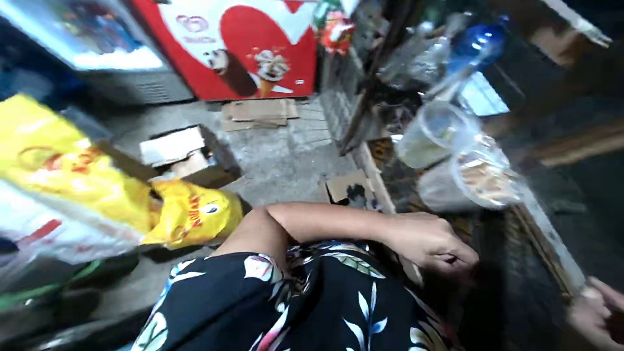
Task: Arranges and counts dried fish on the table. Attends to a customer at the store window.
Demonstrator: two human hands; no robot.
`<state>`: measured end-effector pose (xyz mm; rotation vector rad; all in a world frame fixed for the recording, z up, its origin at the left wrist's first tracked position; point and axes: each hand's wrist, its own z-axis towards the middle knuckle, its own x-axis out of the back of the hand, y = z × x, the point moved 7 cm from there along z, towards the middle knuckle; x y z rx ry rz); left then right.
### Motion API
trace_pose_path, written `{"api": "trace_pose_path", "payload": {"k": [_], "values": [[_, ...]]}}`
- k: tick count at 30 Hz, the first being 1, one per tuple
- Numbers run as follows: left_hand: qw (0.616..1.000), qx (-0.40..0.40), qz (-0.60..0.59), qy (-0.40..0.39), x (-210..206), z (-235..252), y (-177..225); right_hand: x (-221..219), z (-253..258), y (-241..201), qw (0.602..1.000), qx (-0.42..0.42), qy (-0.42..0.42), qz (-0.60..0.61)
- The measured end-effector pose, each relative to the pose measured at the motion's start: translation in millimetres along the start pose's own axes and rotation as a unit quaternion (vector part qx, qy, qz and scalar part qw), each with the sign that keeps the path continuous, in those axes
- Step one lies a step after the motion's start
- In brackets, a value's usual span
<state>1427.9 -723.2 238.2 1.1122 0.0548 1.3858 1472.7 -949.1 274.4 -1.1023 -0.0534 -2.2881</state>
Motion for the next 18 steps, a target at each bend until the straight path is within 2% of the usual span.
{"api": "trace_pose_path", "payload": {"k": [3, 4, 7, 11, 13, 15, 16, 18], "values": [[0.996, 0.061, -0.012, 0.061, 54.4, -76.9, -13.0, -55.9, 11.7, -75.2, 0.984, 0.143, -0.044, 0.1], [0.992, 0.091, -0.021, 0.081, 72.7, -104.7, -17.7, -77.4, 15.5, -100.3, 0.975, 0.157, -0.074, 0.136], [0.97, 0.177, -0.039, 0.16, 128.3, -192.5, -19.9, -142.0, 26.1, -183.8, 0.95, 0.128, -0.185, 0.217], [0.916, 0.245, 0.001, 0.318, 192.0, -306.4, 0.5, -220.8, 44.5, -289.6, 0.902, 0.155, -0.255, 0.312], [0.86, 0.28, 0.022, 0.426, 213.4, -361.8, 16.8, -252.0, 54.3, -341.9, 0.876, 0.191, -0.281, 0.342], [0.777, 0.319, 0.041, 0.541, 225.4, -418.8, 30.8, -278.2, 61.1, -392.7, 0.844, 0.253, -0.307, 0.36], [0.724, 0.34, 0.046, 0.598, 227.0, -449.5, 35.7, -290.6, 62.7, -417.1, 0.826, 0.284, -0.319, 0.367], [0.592, 0.404, 0.055, 0.695, 219.8, -516.5, 43.4, -315.1, 62.6, -464.3, 0.786, 0.333, -0.348, 0.388]]}}
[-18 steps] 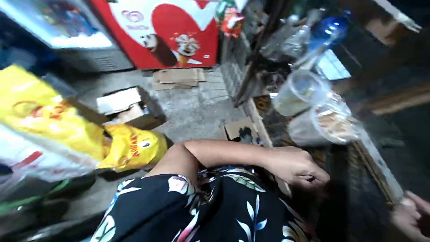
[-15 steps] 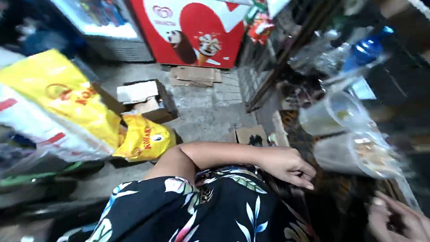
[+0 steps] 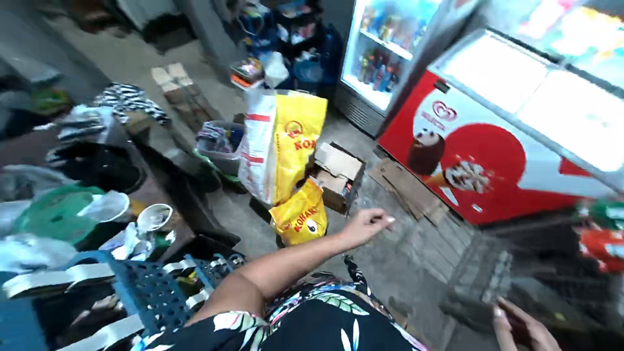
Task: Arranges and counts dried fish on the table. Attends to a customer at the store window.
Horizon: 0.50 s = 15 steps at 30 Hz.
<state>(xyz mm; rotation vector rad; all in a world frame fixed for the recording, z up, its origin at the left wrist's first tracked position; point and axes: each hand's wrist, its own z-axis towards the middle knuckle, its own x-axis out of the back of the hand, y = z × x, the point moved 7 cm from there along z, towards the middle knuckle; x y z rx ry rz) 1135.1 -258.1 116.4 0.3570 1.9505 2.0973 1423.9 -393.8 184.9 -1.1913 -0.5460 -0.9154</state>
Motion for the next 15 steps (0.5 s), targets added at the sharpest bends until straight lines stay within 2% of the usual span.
{"api": "trace_pose_path", "payload": {"k": [3, 5, 7, 10, 15], "values": [[0.968, 0.171, 0.062, 0.172, 84.1, -11.2, -66.2, -46.2, 60.5, -2.6, 0.996, 0.043, -0.066, 0.048], [0.93, 0.285, 0.081, 0.218, 125.8, -37.6, -102.3, -74.5, 95.2, -9.6, 0.989, 0.08, -0.108, 0.057], [0.893, 0.358, 0.08, 0.26, 151.4, -73.9, -124.2, -97.4, 129.1, -15.4, 0.978, 0.132, -0.153, 0.058], [0.852, 0.376, 0.041, 0.361, 176.3, -126.5, -129.4, -126.4, 178.7, -16.6, 0.955, 0.196, -0.21, 0.069], [0.799, 0.295, 0.044, 0.523, 217.7, -182.4, -88.4, -173.6, 236.4, -25.5, 0.926, 0.246, -0.282, 0.049]]}}
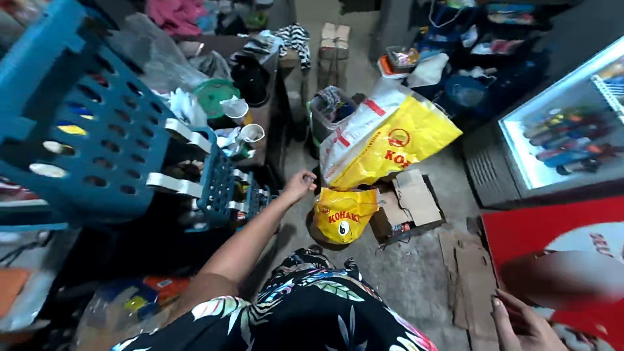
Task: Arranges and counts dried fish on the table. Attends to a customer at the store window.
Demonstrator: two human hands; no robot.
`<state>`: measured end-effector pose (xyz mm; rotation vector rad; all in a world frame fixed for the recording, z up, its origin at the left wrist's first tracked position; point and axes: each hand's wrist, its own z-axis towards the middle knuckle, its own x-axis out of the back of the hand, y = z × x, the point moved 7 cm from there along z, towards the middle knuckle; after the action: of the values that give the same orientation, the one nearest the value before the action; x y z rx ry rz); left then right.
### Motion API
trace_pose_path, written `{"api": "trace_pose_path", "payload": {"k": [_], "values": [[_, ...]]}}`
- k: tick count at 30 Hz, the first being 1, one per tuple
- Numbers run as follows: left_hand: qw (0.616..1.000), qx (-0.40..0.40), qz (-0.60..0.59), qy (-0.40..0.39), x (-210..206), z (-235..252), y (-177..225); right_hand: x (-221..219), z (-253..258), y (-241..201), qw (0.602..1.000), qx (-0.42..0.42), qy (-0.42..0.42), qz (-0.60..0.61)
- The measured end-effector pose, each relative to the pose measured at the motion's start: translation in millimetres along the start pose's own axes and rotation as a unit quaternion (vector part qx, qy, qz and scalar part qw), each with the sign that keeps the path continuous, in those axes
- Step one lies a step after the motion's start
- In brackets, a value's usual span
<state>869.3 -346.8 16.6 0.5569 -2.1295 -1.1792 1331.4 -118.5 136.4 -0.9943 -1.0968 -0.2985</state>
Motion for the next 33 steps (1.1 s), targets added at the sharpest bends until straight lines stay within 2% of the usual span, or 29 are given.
{"api": "trace_pose_path", "payload": {"k": [4, 6, 9, 11, 13, 16, 19, 21, 24, 29, 33], "values": [[0.969, -0.128, 0.112, 0.177, 90.9, 22.0, 58.1, -24.9, 43.0, -22.1, 0.998, 0.055, -0.041, 0.011], [0.946, -0.147, 0.155, 0.243, 143.7, 39.9, 95.2, -39.7, 56.9, -36.5, 0.996, 0.07, -0.055, 0.023], [0.919, -0.108, 0.179, 0.333, 231.7, 83.5, 123.0, -57.9, 68.0, -49.3, 0.996, 0.055, -0.064, 0.023], [0.907, -0.035, 0.176, 0.381, 289.0, 115.4, 113.3, -68.5, 71.2, -52.4, 0.996, 0.028, -0.078, 0.012], [0.894, 0.062, 0.193, 0.399, 330.8, 142.9, 86.9, -78.3, 73.1, -52.3, 0.995, 0.002, -0.095, 0.005], [0.883, 0.184, 0.251, 0.352, 355.7, 170.6, 48.6, -91.2, 76.9, -51.2, 0.992, -0.042, -0.117, -0.006], [0.883, 0.223, 0.295, 0.29, 366.5, 192.8, 20.1, -103.9, 82.6, -54.3, 0.988, -0.065, -0.142, -0.018], [0.891, 0.215, 0.27, 0.296, 375.6, 201.6, 7.8, -111.9, 88.8, -56.9, 0.984, -0.073, -0.159, -0.025], [0.899, 0.171, 0.173, 0.364, 392.5, 205.8, -1.4, -122.1, 98.4, -62.0, 0.983, -0.068, -0.172, -0.02], [0.869, 0.16, 0.133, 0.449, 393.0, 190.0, 22.3, -124.7, 109.3, -64.5, 0.985, -0.036, -0.164, -0.023], [0.873, 0.116, 0.159, 0.446, 388.8, 171.6, 42.8, -117.1, 109.5, -50.1, 0.989, -0.02, -0.143, -0.031]]}}
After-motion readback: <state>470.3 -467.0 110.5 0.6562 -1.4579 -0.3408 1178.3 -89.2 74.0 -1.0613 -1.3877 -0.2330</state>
